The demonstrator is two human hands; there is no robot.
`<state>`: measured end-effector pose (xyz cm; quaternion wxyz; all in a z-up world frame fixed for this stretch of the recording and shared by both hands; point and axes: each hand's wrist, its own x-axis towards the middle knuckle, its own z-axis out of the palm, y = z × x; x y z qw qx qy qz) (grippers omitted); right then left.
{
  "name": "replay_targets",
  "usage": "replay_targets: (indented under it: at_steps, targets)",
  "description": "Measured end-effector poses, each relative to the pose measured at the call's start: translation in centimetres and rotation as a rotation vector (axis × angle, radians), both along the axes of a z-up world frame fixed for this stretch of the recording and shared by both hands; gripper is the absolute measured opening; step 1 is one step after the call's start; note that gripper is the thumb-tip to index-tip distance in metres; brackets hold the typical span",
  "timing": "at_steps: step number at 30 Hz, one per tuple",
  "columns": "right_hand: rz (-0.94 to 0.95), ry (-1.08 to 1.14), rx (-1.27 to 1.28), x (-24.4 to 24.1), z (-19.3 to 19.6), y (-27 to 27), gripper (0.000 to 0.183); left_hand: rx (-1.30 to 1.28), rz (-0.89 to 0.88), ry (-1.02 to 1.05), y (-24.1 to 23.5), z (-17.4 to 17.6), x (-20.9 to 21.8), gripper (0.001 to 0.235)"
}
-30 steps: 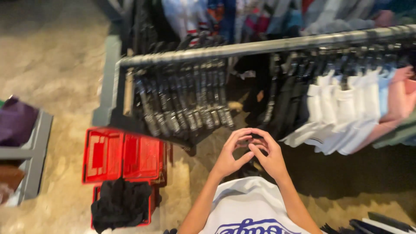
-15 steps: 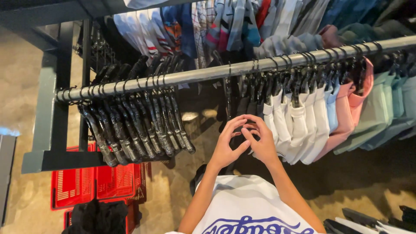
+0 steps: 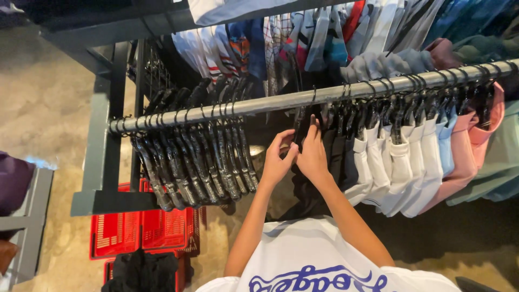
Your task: Taking clothes off of hangers and placing them into red shopping baskets for sorting.
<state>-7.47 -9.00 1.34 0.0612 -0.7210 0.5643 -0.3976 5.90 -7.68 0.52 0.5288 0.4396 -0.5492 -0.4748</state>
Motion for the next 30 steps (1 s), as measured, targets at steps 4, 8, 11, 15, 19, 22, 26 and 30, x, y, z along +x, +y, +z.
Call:
replay_targets:
  at_steps: [4, 8, 11, 15, 19, 22, 26, 30]
  targets:
    - [-0.097, -0.159, 0.541, 0.6, -2.0, -0.4, 0.105, 0.010, -0.072, -0.016, -0.7, -0.9, 1.1, 0.041]
    - [-0.019, -0.338, 0.379, 0.4, -5.2, 0.4, 0.097, 0.006, -0.037, -0.165, -0.9, -0.8, 2.4, 0.046]
    - [-0.072, -0.398, 0.385, 0.1, -3.1, 3.0, 0.087, -0.007, -0.018, -0.281, -1.0, -1.1, 2.9, 0.048]
    - [-0.030, -0.580, 0.481, 0.2, 3.1, 7.0, 0.079, -0.191, 0.023, -0.331, -2.0, -3.5, 3.3, 0.050]
    - [0.001, -0.601, 0.511, -0.4, 7.3, 9.4, 0.068, 0.060, 0.042, -0.194, -3.8, -7.0, 2.1, 0.055]
    - [0.000, -0.520, 0.596, -1.6, 8.9, 10.3, 0.058, 0.713, -0.087, 0.659, -4.0, -10.1, 1.1, 0.042]
    - [0.178, -0.695, 0.545, -4.5, 8.1, 9.8, 0.043, 0.929, -0.275, 1.103, -2.7, -9.8, -1.3, 0.044]
    - [0.492, -0.791, 0.460, -4.4, 11.4, 9.6, 0.054, 0.924, -0.444, 1.172, -1.3, -8.2, -3.5, 0.031]
